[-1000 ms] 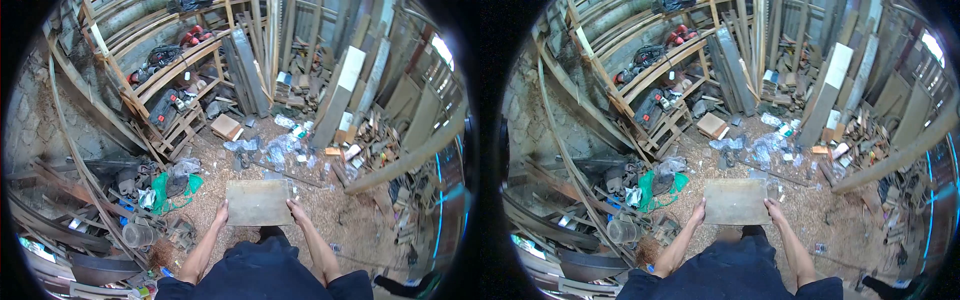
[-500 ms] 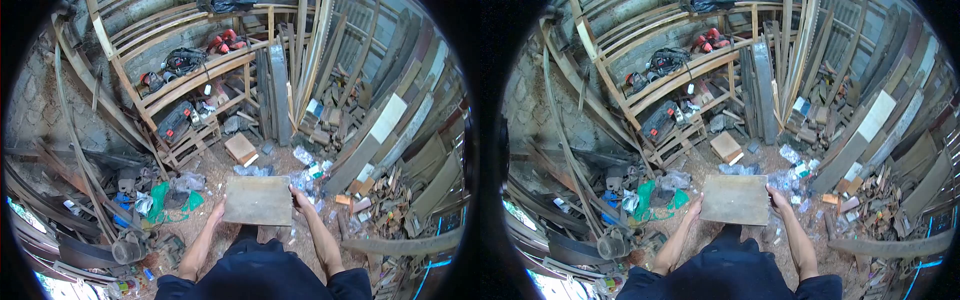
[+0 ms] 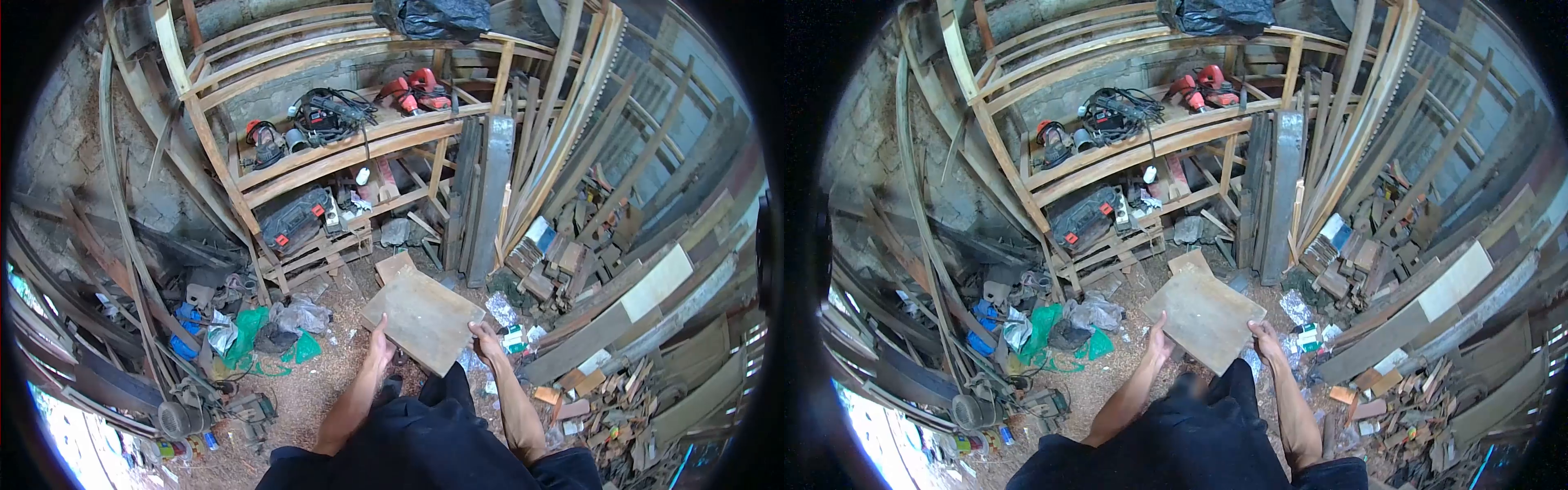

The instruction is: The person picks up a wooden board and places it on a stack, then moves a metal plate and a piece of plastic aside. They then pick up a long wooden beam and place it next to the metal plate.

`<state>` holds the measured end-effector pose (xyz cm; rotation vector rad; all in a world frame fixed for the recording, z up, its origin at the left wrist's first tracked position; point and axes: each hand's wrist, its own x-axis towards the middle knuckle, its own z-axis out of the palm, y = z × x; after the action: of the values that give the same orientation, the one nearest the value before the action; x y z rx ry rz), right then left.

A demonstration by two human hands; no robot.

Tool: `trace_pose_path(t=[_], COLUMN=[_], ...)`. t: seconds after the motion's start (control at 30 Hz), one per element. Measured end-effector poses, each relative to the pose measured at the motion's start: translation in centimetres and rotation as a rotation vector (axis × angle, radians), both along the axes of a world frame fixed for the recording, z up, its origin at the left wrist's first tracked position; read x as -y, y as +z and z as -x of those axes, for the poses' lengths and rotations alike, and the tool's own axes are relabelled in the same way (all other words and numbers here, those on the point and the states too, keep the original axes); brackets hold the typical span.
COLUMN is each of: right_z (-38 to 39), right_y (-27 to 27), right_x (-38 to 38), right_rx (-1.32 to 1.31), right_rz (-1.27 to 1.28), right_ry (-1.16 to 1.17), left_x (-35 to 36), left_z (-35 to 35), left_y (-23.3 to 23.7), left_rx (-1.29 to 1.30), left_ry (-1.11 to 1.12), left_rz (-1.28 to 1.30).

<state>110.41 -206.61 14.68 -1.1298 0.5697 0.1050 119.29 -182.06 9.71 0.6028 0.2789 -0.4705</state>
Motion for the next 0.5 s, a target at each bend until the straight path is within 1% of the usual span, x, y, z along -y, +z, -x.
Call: trace_pose_path(t=[0.03,0.07,0.1,0.13,0.2,0.23,0.27,0.33,0.37,0.4,0.47,0.5], right_z=[-0.9,-1.7,-2.9,-4.1,-7.2,-9.3,-11.4,-15.4,-17.3,-18.5,-20.2,-20.6], right_y=[0.0,0.5,1.0,1.6,2.0,1.9,1.6,0.6,-0.3,-1.2,-3.4,-2.3], right_x=[0.8,1.7,2.6,3.9,7.2,8.7,9.8,10.9,11.6,12.6,14.4,15.0], right_rx=[-0.003,0.031,0.068,0.067,0.005,0.035,0.018,-0.002,0.041,0.024,-0.085,-0.109], right_rz=[0.002,-0.081,-0.166,-0.169,-0.618,-0.592,-0.595,-0.409,-0.263,-0.266,0.249,0.116], right_ry=[0.02,0.11,0.2,0.223,0.387,0.462,0.489,0.552,0.583,0.602,0.686,0.66], left_x=[0.0,0.0,0.4,0.7,1.5,2.1,2.9,4.8,6.1,7.8,10.3,11.5], left_z=[-1.3,-2.5,-3.7,-4.9,-7.2,-8.2,-9.1,-10.9,-11.5,-11.9,-12.6,-12.8], left_y=[-0.5,-1.0,-1.4,-1.9,-1.4,-1.1,-1.4,-2.1,-1.1,-0.7,-0.6,-2.3], left_rx=[-0.072,-0.143,-0.164,-0.163,-0.159,-0.163,-0.174,-0.078,-0.105,-0.121,-0.174,-0.207], left_ry=[-0.034,-0.067,-0.061,-0.039,-0.066,-0.071,-0.041,-0.109,-0.12,-0.101,-0.112,-0.067], left_rz=[0.01,0.021,0.032,0.031,-0.084,-0.169,-0.166,-0.209,-0.231,-0.227,-0.214,-0.172])
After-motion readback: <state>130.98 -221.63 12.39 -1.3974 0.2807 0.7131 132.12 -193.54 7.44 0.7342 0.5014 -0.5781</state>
